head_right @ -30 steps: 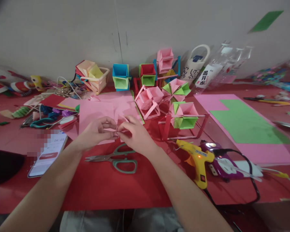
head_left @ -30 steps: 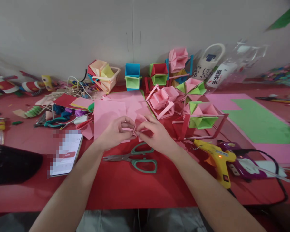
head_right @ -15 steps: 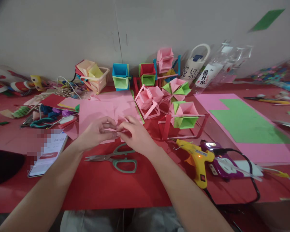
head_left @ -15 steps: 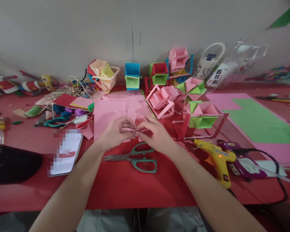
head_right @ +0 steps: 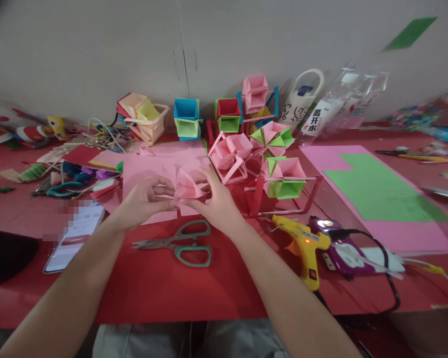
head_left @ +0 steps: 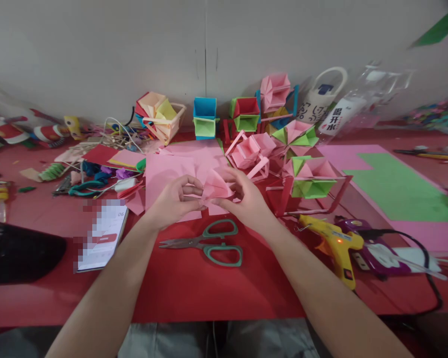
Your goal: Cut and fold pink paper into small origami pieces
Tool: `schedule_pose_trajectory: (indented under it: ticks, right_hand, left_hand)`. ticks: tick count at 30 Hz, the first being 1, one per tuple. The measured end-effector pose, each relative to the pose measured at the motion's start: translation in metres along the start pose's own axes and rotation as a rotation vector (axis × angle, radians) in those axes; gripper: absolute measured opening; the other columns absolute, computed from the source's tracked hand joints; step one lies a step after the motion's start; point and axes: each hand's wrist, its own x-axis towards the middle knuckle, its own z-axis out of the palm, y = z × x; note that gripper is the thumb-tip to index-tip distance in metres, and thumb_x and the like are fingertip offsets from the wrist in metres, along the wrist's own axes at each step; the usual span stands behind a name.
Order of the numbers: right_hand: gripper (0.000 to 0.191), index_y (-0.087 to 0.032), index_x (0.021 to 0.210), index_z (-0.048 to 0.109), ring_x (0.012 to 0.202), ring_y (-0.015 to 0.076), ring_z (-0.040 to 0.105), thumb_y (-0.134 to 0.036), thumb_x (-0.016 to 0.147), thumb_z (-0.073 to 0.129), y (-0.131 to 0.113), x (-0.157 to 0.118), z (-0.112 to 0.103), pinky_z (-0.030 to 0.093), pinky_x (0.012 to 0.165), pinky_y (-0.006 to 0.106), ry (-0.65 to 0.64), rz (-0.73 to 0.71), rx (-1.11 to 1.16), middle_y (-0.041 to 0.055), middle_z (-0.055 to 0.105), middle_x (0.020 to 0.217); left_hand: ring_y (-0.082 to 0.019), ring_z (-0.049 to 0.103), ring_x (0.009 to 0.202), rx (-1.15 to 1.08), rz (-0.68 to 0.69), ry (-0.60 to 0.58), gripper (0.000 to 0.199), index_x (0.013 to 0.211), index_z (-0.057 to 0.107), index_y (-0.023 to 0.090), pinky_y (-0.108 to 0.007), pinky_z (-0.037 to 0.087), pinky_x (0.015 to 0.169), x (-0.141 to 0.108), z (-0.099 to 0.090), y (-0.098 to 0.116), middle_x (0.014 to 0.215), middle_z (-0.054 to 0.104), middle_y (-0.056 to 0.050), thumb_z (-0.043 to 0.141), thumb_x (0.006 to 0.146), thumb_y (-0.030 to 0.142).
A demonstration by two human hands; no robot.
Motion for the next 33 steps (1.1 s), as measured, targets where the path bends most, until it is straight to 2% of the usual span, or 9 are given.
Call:
schedule_pose_trajectory:
  ticks: [3, 6, 9, 13, 15, 18, 23, 27, 33]
  right_hand:
    - [0.051, -0.02, 0.12, 0.06, 0.092, 0.0207, 0.065, -0.033, 0.075, 0.08, -0.004, 0.001, 0.0, 0.054, 0.075, 0.033, -0.035, 0.054, 0.031, 0.0067, 0.069, 0.108]
    - [0.034, -0.017, 0.104, 0.065, 0.082, 0.0185, 0.065, -0.031, 0.075, 0.078, -0.009, 0.002, 0.0, 0.052, 0.07, 0.031, -0.045, 0.081, 0.059, 0.0037, 0.071, 0.093]
    - [0.035, -0.018, 0.105, 0.066, 0.085, 0.02, 0.065, -0.034, 0.075, 0.078, -0.009, 0.003, 0.0, 0.053, 0.07, 0.032, -0.043, 0.104, 0.065, 0.0052, 0.071, 0.095]
    - [0.042, -0.021, 0.113, 0.065, 0.097, 0.0224, 0.065, -0.037, 0.076, 0.077, -0.005, 0.001, -0.001, 0.054, 0.08, 0.036, 0.008, 0.05, -0.015, 0.0088, 0.069, 0.111]
    - [0.038, -0.021, 0.113, 0.065, 0.098, 0.0222, 0.065, -0.037, 0.079, 0.074, -0.002, 0.001, -0.002, 0.054, 0.086, 0.04, 0.053, -0.01, -0.08, 0.0093, 0.068, 0.115]
    - [0.03, -0.021, 0.112, 0.064, 0.096, 0.0223, 0.067, -0.032, 0.084, 0.066, 0.001, 0.0, -0.001, 0.056, 0.084, 0.04, 0.104, -0.033, -0.126, 0.0098, 0.068, 0.114]
    - [0.03, -0.019, 0.108, 0.064, 0.093, 0.024, 0.069, -0.016, 0.079, 0.06, 0.009, 0.0, 0.0, 0.057, 0.081, 0.039, 0.119, -0.002, -0.256, 0.0103, 0.071, 0.108]
    - [0.027, -0.02, 0.103, 0.067, 0.092, 0.0253, 0.071, -0.015, 0.077, 0.06, 0.015, 0.0, 0.0, 0.056, 0.082, 0.038, 0.148, -0.008, -0.304, 0.008, 0.075, 0.099]
    - [0.026, -0.021, 0.099, 0.073, 0.083, 0.0241, 0.072, -0.015, 0.077, 0.059, 0.013, 0.0, 0.001, 0.052, 0.074, 0.031, 0.161, 0.021, -0.505, 0.0059, 0.077, 0.092]
  left_hand:
    - [-0.016, 0.068, 0.081, 0.025, 0.001, -0.022, 0.037, 0.092, 0.055, 0.018, -0.035, 0.062, 0.077, 0.0, 0.001, 0.0, 0.085, 0.062, 0.0, 0.08, 0.065, 0.016]
    - [-0.015, 0.068, 0.079, 0.039, 0.015, -0.044, 0.034, 0.091, 0.055, 0.018, -0.034, 0.061, 0.077, -0.001, 0.002, 0.0, 0.084, 0.064, 0.0, 0.079, 0.067, 0.019]
    - [-0.017, 0.069, 0.081, 0.092, 0.061, -0.029, 0.03, 0.087, 0.055, 0.018, -0.034, 0.06, 0.078, 0.0, 0.002, -0.002, 0.084, 0.065, -0.001, 0.079, 0.069, 0.022]
    - [-0.018, 0.07, 0.082, 0.255, 0.191, 0.115, 0.018, 0.085, 0.058, 0.019, -0.033, 0.058, 0.079, 0.003, 0.0, -0.01, 0.085, 0.067, -0.002, 0.072, 0.073, 0.018]
    - [-0.02, 0.071, 0.088, 0.357, 0.263, 0.191, 0.014, 0.091, 0.062, 0.02, -0.033, 0.056, 0.084, 0.003, 0.0, -0.015, 0.091, 0.07, -0.003, 0.065, 0.078, 0.015]
    - [-0.021, 0.07, 0.094, 0.598, 0.355, 0.251, 0.022, 0.102, 0.066, 0.024, -0.033, 0.053, 0.087, 0.0, 0.004, -0.019, 0.097, 0.073, -0.003, 0.056, 0.085, 0.015]
    - [-0.023, 0.068, 0.092, 0.863, 0.426, 0.158, 0.031, 0.112, 0.066, 0.027, -0.032, 0.049, 0.083, -0.007, 0.02, -0.024, 0.105, 0.074, -0.004, 0.051, 0.088, 0.013]
    - [-0.022, 0.068, 0.088, 0.941, 0.46, 0.12, 0.035, 0.115, 0.064, 0.028, -0.031, 0.047, 0.078, -0.011, 0.029, -0.026, 0.107, 0.073, -0.004, 0.049, 0.089, 0.011]
    - [-0.019, 0.07, 0.085, 1.087, 0.539, 0.142, 0.034, 0.112, 0.063, 0.026, -0.027, 0.046, 0.067, -0.013, 0.031, -0.024, 0.104, 0.075, 0.0, 0.048, 0.087, 0.009]
